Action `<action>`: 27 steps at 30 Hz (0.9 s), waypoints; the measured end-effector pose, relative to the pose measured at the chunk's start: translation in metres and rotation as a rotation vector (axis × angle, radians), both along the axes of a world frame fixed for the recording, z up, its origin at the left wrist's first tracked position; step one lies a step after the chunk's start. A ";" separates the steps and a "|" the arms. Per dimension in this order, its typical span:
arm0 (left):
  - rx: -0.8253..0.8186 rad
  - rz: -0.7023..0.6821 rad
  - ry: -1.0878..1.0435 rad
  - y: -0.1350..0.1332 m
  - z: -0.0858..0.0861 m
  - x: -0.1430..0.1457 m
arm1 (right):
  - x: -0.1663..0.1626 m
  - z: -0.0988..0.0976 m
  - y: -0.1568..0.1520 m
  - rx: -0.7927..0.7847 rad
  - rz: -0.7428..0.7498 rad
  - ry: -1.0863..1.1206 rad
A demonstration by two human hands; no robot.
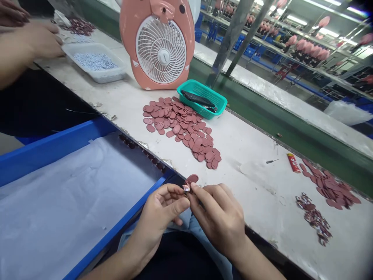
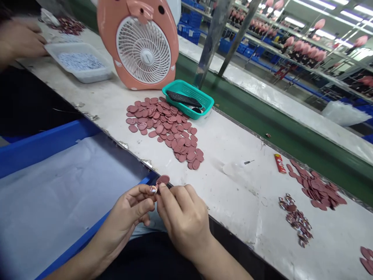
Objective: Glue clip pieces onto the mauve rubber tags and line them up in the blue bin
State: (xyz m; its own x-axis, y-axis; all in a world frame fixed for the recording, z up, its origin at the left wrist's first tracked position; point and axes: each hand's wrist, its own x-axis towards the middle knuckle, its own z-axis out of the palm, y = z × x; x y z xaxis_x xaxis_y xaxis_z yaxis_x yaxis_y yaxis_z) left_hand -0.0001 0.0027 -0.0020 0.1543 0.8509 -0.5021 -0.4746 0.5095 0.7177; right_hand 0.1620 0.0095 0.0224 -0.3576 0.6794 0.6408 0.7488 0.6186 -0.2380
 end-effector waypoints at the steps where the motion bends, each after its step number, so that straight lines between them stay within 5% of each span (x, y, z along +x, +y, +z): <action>1: 0.013 0.025 0.020 -0.001 0.000 0.001 | -0.005 -0.004 0.000 0.029 0.008 -0.014; 17: 0.046 0.249 0.298 0.007 -0.012 -0.028 | -0.047 -0.031 0.013 -0.036 0.081 0.078; 23: 0.083 0.329 0.677 0.064 -0.069 -0.097 | -0.022 -0.018 0.001 0.018 0.091 0.130; 27: 0.072 0.203 1.020 0.118 -0.120 -0.141 | 0.000 -0.019 0.001 0.042 0.004 0.119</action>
State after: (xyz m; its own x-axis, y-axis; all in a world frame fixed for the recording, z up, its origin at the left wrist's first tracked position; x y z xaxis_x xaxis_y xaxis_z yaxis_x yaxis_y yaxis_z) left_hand -0.1408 0.1208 -0.1219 -0.4640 0.8465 -0.2609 0.3023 0.4282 0.8516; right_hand 0.1617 0.0107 0.0033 -0.2797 0.6494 0.7072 0.7141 0.6330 -0.2988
